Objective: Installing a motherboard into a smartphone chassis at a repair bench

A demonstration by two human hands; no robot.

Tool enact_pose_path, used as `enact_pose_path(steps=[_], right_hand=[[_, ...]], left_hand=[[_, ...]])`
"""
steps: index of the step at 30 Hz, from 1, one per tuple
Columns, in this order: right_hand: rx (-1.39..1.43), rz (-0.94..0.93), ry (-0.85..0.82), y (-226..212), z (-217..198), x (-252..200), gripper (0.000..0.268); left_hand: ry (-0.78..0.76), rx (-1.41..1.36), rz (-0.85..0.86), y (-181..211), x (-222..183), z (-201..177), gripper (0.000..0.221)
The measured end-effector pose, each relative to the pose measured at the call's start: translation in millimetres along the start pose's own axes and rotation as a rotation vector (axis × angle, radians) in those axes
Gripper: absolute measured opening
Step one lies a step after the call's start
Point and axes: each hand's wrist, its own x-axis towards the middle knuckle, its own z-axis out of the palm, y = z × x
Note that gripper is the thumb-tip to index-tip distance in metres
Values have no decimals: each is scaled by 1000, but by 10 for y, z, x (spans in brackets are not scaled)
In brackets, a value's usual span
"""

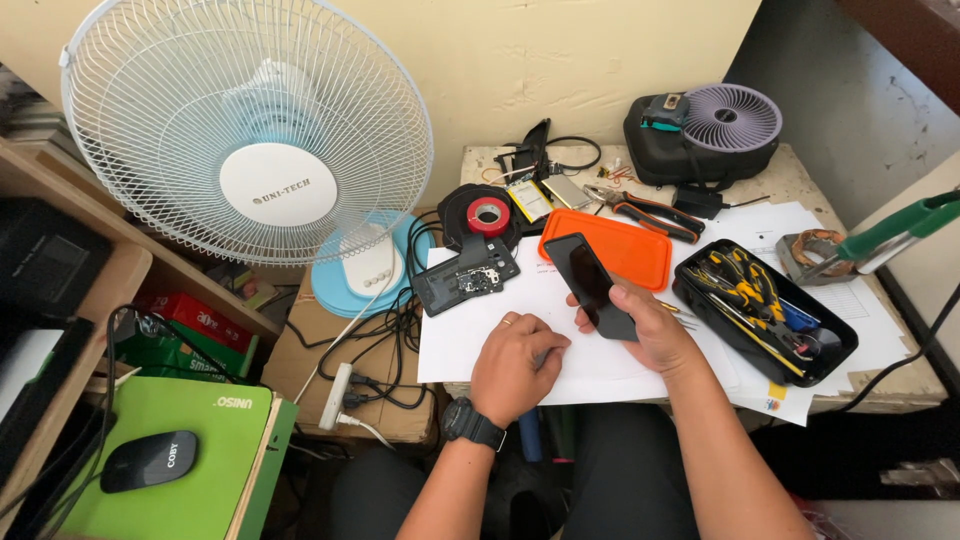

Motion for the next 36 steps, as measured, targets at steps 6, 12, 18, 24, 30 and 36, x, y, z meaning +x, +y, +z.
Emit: enact_pose_path(steps=[6,12,18,24,30,36], right_hand=[[-7,-2,5,-44,36,-10,48],[-7,8,0,-32,12,-8,50],[-12,1,-3,-33,10,-4,49],[-1,11,5,-33,17,-12,49],[-19,4,-2,-22,8,4,48],[-14,-1,2,-18,6,1,48]], left_hand=[[-1,-6,-3,-1,0,-5,14],[-9,-4,-12,33,1,-32,14],[-9,0,-18,45,5,-37,14],[-13,-5,-10,40,2,-41,14],[-25,-8,-19,48,7,-59,15],[-23,-7,-27,43,3,-48,13]])
